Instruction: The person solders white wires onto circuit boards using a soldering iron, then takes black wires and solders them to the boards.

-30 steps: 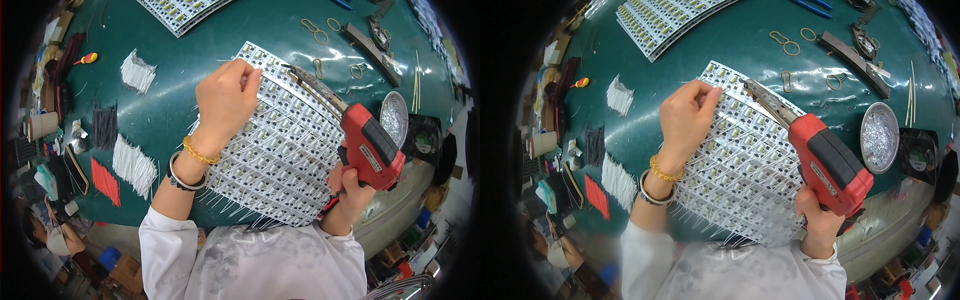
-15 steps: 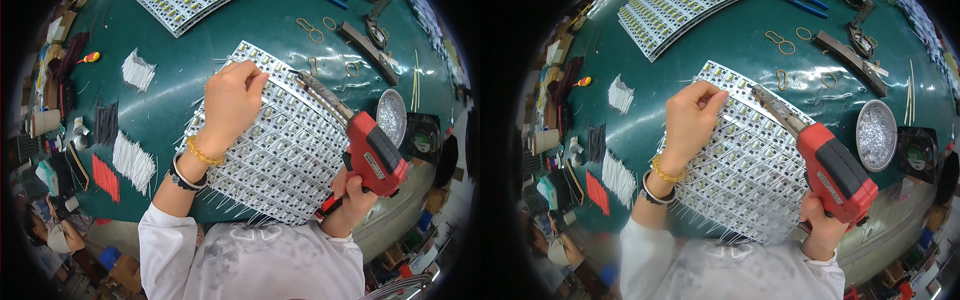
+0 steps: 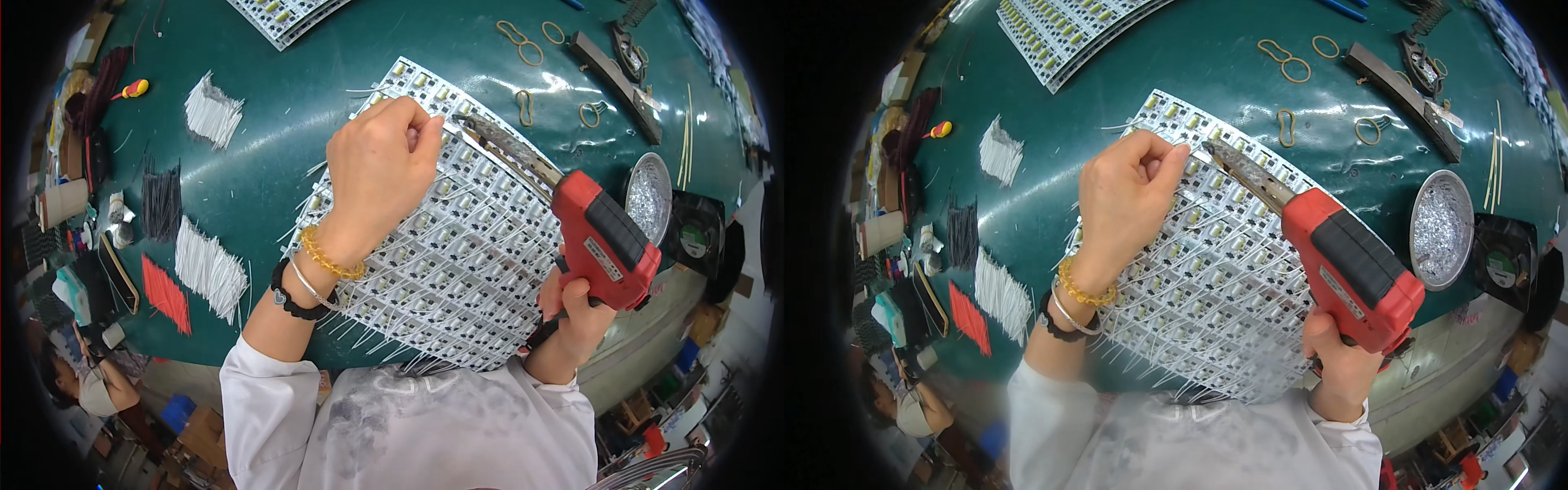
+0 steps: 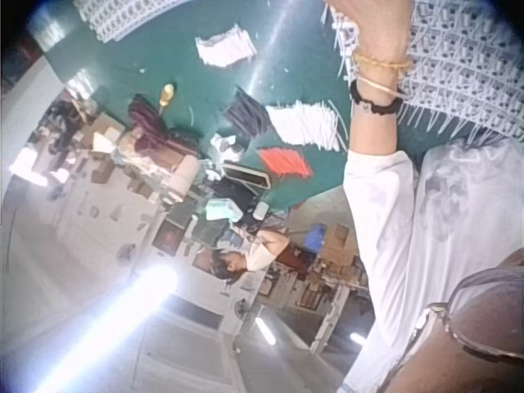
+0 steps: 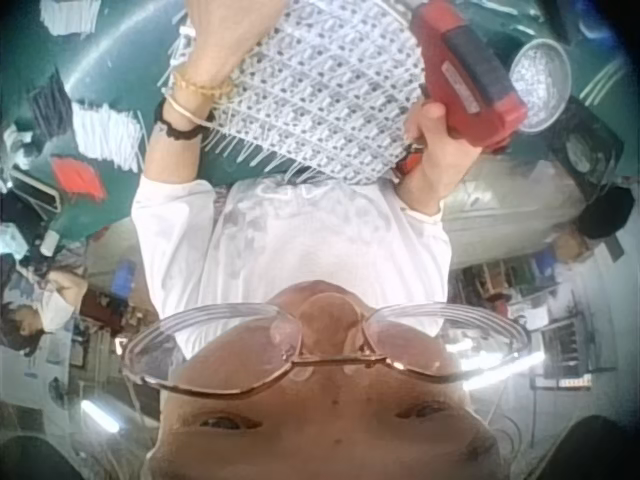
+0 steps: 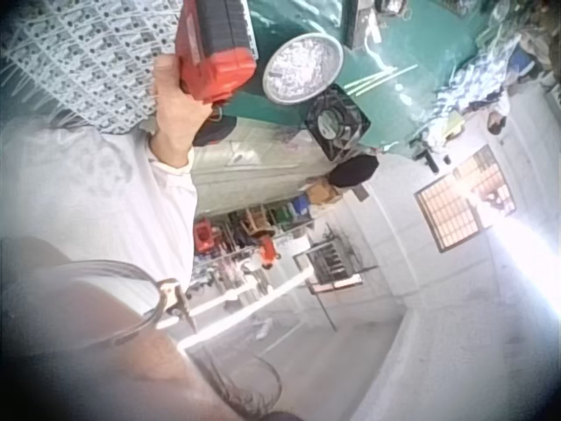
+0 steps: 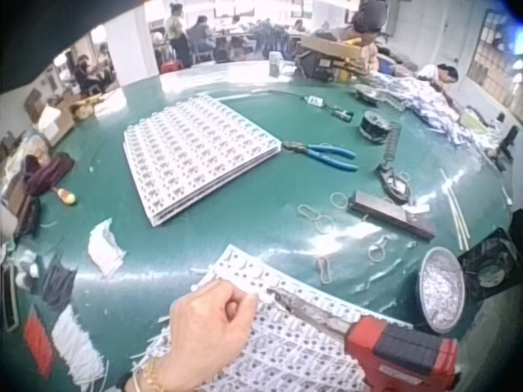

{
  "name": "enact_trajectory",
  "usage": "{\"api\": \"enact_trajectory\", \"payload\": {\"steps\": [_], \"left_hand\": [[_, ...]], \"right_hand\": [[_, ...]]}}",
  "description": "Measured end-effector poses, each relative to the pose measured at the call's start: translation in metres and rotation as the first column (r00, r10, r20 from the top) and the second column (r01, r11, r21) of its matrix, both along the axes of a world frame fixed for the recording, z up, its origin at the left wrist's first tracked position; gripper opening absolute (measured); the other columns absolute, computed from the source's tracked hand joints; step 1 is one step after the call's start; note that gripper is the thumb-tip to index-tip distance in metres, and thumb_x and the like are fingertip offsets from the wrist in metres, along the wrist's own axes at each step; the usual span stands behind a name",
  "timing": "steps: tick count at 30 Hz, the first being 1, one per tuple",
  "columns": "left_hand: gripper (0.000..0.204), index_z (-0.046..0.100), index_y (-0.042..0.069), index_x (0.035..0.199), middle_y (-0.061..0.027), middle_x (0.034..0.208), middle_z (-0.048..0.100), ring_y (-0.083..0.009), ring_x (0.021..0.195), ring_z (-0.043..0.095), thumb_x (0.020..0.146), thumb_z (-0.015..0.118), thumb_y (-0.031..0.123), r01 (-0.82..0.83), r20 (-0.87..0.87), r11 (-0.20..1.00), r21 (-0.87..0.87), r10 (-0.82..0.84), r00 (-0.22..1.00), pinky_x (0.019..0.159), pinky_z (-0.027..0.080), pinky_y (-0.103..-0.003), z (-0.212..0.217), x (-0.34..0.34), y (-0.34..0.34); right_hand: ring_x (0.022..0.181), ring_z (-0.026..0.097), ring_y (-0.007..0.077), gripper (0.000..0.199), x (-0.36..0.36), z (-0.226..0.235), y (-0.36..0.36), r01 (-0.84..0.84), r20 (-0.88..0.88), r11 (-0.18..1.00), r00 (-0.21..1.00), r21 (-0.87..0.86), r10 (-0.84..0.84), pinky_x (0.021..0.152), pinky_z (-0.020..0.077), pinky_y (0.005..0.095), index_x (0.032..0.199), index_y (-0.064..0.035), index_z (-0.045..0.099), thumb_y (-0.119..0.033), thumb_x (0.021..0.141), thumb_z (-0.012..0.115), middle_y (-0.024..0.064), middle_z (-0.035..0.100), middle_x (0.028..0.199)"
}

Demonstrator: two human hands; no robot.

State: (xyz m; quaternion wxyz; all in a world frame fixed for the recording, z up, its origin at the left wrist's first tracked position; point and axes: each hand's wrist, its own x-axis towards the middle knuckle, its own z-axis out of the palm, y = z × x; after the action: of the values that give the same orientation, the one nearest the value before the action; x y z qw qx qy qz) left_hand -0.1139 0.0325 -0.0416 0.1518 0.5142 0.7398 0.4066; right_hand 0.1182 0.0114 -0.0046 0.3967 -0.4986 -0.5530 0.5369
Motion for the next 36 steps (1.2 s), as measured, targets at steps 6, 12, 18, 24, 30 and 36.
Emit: {"api": "enact_trajectory", "payload": {"steps": [6,12,18,24,30,36], "left_hand": [[0.018,0.061,0.001,0.069,-0.0054,0.055,0.054,-0.0125,0.047,0.047,0.078,0.066,0.015,0.004,0.001,1.0,-0.003,-0.004,1.0,0.046,0.035,-0.028,-0.0004,-0.0002,0.0009],[0.018,0.058,0.005,0.063,-0.0053,0.058,0.056,-0.0221,0.049,0.053,0.076,0.065,0.014,0.011,-0.035,1.0,-0.007,-0.011,0.999,0.045,0.039,-0.033,0.0,0.0003,0.001],[0.018,0.057,0.005,0.063,-0.0055,0.058,0.057,-0.0223,0.049,0.054,0.077,0.065,0.014,0.018,-0.056,1.0,0.01,-0.017,0.998,0.045,0.039,-0.033,-0.0005,0.0005,0.0009],[0.018,0.057,0.005,0.064,-0.0061,0.059,0.057,-0.0233,0.05,0.055,0.077,0.065,0.014,0.013,-0.067,1.0,0.004,-0.013,0.998,0.046,0.04,-0.034,-0.0002,0.0003,0.0003],[0.018,0.057,0.005,0.064,-0.0063,0.06,0.058,-0.0238,0.05,0.055,0.077,0.064,0.014,0.019,-0.068,1.0,-0.004,-0.019,0.998,0.046,0.04,-0.034,0.0004,0.0012,0.0007],[0.017,0.058,0.005,0.065,-0.0059,0.06,0.058,-0.0224,0.051,0.056,0.077,0.065,0.014,0.016,-0.059,1.0,0.005,-0.016,0.998,0.046,0.041,-0.033,-0.0006,0.0012,0.0011]], "right_hand": [[0.037,0.042,0.0112,0.056,0.0017,-0.0006,-0.001,0.004,-0.017,1.0,1.0,-0.012,-0.004,0.039,0.0344,0.0243,0.106,0.0086,0.051,-0.04,0.083,0.064,0.005,0.047,0.049],[0.036,0.042,0.0113,0.053,0.0007,0.0013,0.0005,-0.008,0.0,0.999,1.0,-0.032,0.008,0.038,0.0341,0.0241,0.106,0.0083,0.048,-0.037,0.084,0.064,0.005,0.047,0.049],[0.036,0.042,0.0105,0.054,0.0034,-0.0002,0.0011,-0.08,0.054,0.997,0.995,0.015,0.079,0.037,0.0354,0.0231,0.108,0.0084,0.046,-0.036,0.084,0.064,0.0045,0.047,0.049],[0.036,0.042,0.0096,0.06,0.0028,-0.0002,-0.0005,-0.088,0.052,0.995,0.995,0.044,0.085,0.037,0.0342,0.0226,0.117,0.0101,0.044,-0.035,0.084,0.064,0.0047,0.047,0.05],[0.036,0.041,0.0091,0.063,0.001,0.0037,-0.0047,0.023,0.039,0.996,0.999,0.084,-0.027,0.036,0.0323,0.0224,0.114,0.014,0.045,-0.037,0.084,0.064,0.0058,0.05,0.053],[0.035,0.04,0.0089,0.067,-0.0019,0.0039,-0.0041,0.033,0.011,0.999,0.999,0.022,-0.033,0.036,0.0321,0.0223,0.117,0.0147,0.042,-0.04,0.084,0.063,0.0061,0.05,0.053]]}}
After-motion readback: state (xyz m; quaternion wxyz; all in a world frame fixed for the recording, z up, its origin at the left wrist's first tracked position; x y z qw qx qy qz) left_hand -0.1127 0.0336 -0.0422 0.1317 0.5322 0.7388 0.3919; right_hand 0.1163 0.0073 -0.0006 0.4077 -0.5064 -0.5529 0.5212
